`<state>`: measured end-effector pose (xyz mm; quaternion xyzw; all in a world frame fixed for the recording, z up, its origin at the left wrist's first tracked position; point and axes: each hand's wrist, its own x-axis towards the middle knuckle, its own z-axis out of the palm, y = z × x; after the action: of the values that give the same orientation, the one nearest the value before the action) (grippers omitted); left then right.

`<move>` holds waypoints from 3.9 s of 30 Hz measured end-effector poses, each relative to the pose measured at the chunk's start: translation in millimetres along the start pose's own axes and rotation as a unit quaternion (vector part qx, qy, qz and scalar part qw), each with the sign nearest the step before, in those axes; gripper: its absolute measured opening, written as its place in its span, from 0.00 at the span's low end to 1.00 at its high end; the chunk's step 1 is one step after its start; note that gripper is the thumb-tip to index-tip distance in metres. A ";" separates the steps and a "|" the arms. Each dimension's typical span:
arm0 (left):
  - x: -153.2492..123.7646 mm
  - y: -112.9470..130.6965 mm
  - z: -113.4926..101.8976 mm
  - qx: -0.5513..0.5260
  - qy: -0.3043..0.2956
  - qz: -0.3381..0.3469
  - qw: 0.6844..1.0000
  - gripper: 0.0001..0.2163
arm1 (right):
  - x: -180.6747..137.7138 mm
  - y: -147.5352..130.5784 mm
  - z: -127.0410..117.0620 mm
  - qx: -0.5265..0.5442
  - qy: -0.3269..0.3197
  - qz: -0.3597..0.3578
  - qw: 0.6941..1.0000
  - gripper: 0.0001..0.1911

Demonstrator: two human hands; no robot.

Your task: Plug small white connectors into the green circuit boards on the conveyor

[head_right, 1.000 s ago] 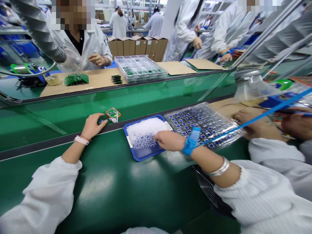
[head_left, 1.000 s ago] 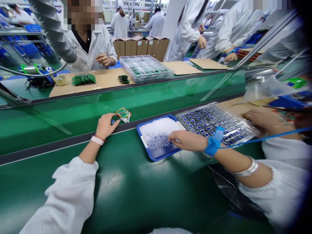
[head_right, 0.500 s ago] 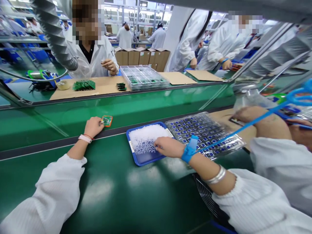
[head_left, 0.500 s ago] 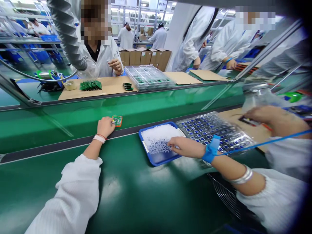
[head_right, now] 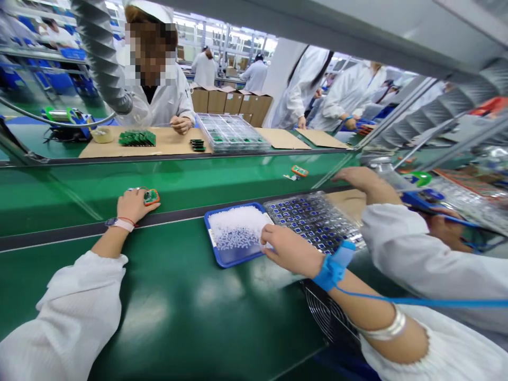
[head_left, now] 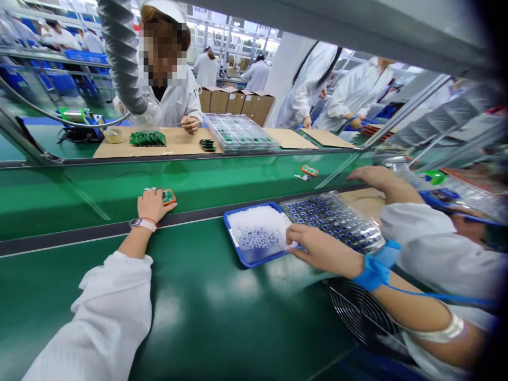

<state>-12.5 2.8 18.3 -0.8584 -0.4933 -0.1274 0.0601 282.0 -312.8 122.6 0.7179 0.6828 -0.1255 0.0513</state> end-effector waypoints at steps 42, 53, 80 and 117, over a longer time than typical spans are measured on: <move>-60.0 32.7 -29.8 -0.302 -0.073 0.149 0.939 0.30 | 32.1 4.9 104.9 0.208 0.229 0.153 0.939 0.08; -138.9 50.0 -36.1 -0.269 -0.114 0.228 0.929 0.28 | 34.4 -4.9 87.1 0.077 0.153 0.195 0.966 0.11; -146.7 66.3 -29.0 -0.474 -0.122 0.130 0.862 0.08 | 91.9 -143.0 118.5 0.434 0.249 -0.148 0.853 0.04; -134.8 58.2 -29.5 -0.373 -0.143 0.214 0.892 0.10 | 41.8 -36.8 89.1 0.258 0.340 0.119 0.896 0.07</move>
<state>-31.8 -145.5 10.5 -0.9114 -0.2175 -0.1617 -0.3096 237.1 -291.9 29.9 0.7809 0.5114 -0.0383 -0.3567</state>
